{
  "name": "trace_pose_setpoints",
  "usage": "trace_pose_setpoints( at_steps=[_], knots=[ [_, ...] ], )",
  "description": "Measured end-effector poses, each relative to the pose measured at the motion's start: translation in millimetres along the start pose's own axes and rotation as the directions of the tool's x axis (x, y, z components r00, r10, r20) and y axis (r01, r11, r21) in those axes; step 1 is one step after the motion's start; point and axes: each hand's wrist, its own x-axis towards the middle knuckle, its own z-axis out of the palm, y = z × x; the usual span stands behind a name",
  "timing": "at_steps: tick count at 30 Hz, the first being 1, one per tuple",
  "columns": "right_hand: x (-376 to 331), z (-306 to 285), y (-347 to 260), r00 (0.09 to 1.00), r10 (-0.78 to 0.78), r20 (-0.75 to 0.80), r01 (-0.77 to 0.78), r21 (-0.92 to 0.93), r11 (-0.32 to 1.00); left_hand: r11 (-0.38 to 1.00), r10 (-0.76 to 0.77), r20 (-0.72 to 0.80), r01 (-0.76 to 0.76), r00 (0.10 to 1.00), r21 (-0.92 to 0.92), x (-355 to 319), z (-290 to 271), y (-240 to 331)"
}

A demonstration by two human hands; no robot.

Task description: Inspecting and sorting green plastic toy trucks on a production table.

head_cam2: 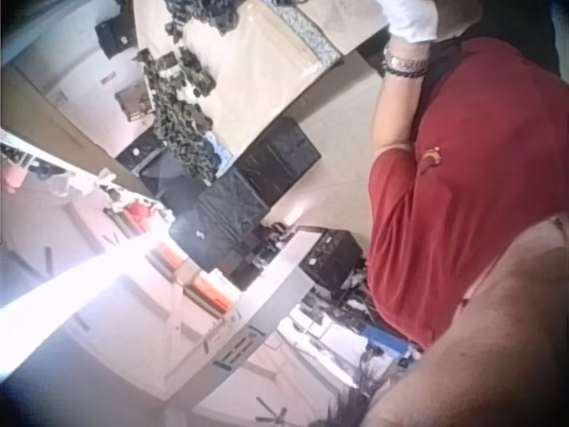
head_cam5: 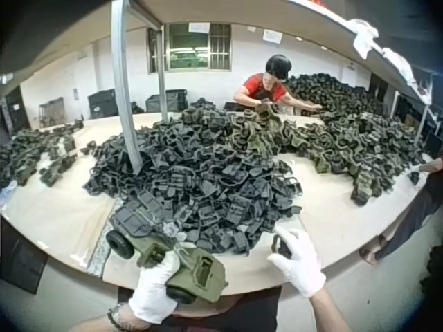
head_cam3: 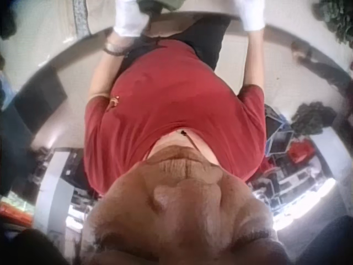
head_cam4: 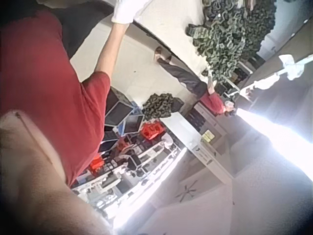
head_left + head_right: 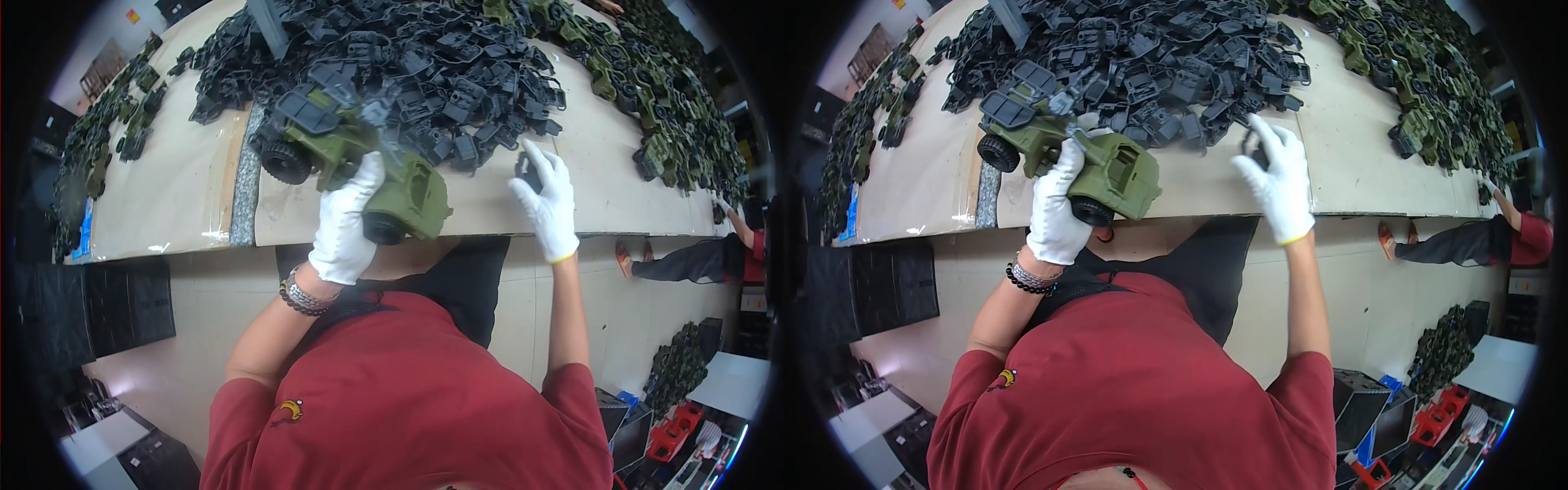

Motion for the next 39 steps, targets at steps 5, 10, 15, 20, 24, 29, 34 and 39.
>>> trace_pose_setpoints(
  at_steps=[5,10,15,20,24,29,34,39],
  knots=[
    [-5.6,13.5,-96.3,0.957,-0.287,0.037,0.266,0.278,0.923,0.983,0.095,-0.024,-0.090,0.995,0.160,-2.2,-7.2,-9.9],
    [-5.1,26.8,-104.2,0.917,-0.396,0.040,0.369,0.291,0.883,0.980,0.063,-0.079,-0.046,0.995,0.195,-8.1,-8.4,-8.3],
    [-7.3,40.1,-101.8,0.860,-0.511,0.001,0.499,0.215,0.839,0.904,0.201,0.018,-0.192,0.979,0.383,-10.3,-9.9,-5.5],
    [-7.7,32.6,-106.7,0.847,-0.530,0.035,0.517,0.175,0.838,0.675,0.312,0.204,-0.368,0.928,0.639,-9.9,-3.3,2.6],
    [4.3,37.5,-102.0,0.779,-0.627,-0.013,0.618,0.185,0.764,0.782,0.330,0.055,-0.306,0.942,0.543,-11.1,0.0,-1.8],
    [26.8,12.4,-123.9,0.819,-0.574,0.025,0.560,0.191,0.806,0.972,0.014,-0.098,-0.036,0.995,-0.234,-0.3,7.3,7.8],
    [18.3,46.5,-145.5,0.705,-0.540,-0.459,0.659,0.141,0.739,0.852,-0.264,-0.084,0.191,0.961,-0.487,-9.9,32.1,19.0],
    [45.3,40.8,-141.3,0.667,-0.584,-0.463,0.687,0.079,0.722,0.882,-0.123,-0.008,0.105,0.992,-0.460,-19.4,35.7,13.3]
  ],
)
